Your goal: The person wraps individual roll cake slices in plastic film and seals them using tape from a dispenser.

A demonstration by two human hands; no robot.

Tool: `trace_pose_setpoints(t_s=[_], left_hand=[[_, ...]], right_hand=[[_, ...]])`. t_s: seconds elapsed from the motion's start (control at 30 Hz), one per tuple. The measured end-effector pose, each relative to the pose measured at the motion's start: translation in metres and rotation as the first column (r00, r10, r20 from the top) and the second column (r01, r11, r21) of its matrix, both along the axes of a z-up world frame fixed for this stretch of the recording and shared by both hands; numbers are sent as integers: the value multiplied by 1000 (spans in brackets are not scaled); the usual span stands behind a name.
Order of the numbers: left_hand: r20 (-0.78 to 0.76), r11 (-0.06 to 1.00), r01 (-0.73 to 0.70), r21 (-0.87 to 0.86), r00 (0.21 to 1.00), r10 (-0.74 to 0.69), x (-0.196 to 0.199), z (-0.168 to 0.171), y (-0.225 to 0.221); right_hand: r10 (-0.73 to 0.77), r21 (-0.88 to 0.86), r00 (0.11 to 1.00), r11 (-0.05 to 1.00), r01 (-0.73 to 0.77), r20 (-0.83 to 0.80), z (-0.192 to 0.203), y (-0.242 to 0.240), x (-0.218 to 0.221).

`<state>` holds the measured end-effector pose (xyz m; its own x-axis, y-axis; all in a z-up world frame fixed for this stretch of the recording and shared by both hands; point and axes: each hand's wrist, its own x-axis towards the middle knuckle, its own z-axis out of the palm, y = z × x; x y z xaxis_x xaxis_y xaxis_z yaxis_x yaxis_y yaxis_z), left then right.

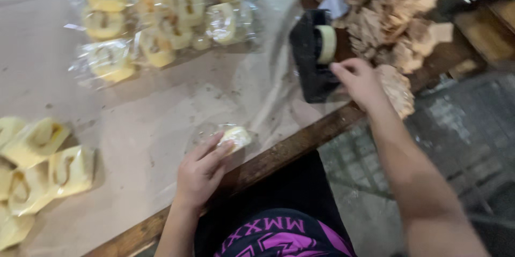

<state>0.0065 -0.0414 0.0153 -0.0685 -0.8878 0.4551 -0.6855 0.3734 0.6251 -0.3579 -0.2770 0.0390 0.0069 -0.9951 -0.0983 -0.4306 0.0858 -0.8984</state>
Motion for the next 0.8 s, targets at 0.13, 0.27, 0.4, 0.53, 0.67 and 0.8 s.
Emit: trace_pose_setpoints(t_s=[0.13,0.27,0.4,0.53,0.67,0.8], left_hand=[[-1,996,-86,22,996,86,-10,2,2],[-57,989,-147,31,987,149,-17,9,3],[-76,984,-164,77,983,169,-19,9,7],[-83,985,-170,41,981,173,-22,6,6],[-59,984,-169,-51,984,166,-20,0,7],[-55,977,-199,-77,979,195,-23,-6,11]], right_hand=[[-93,543,949,835,-91,302,14,-26,3],[-148,142,751,987,73,643,-9,29,-3],[-49,84,722,996,-12,690,-51,75,-18],[-196,314,598,944,-99,777,-71,83,-5],[-48,270,537,900,-342,842,-58,136,58],[259,178,775,886,-428,576,-38,162,125]])
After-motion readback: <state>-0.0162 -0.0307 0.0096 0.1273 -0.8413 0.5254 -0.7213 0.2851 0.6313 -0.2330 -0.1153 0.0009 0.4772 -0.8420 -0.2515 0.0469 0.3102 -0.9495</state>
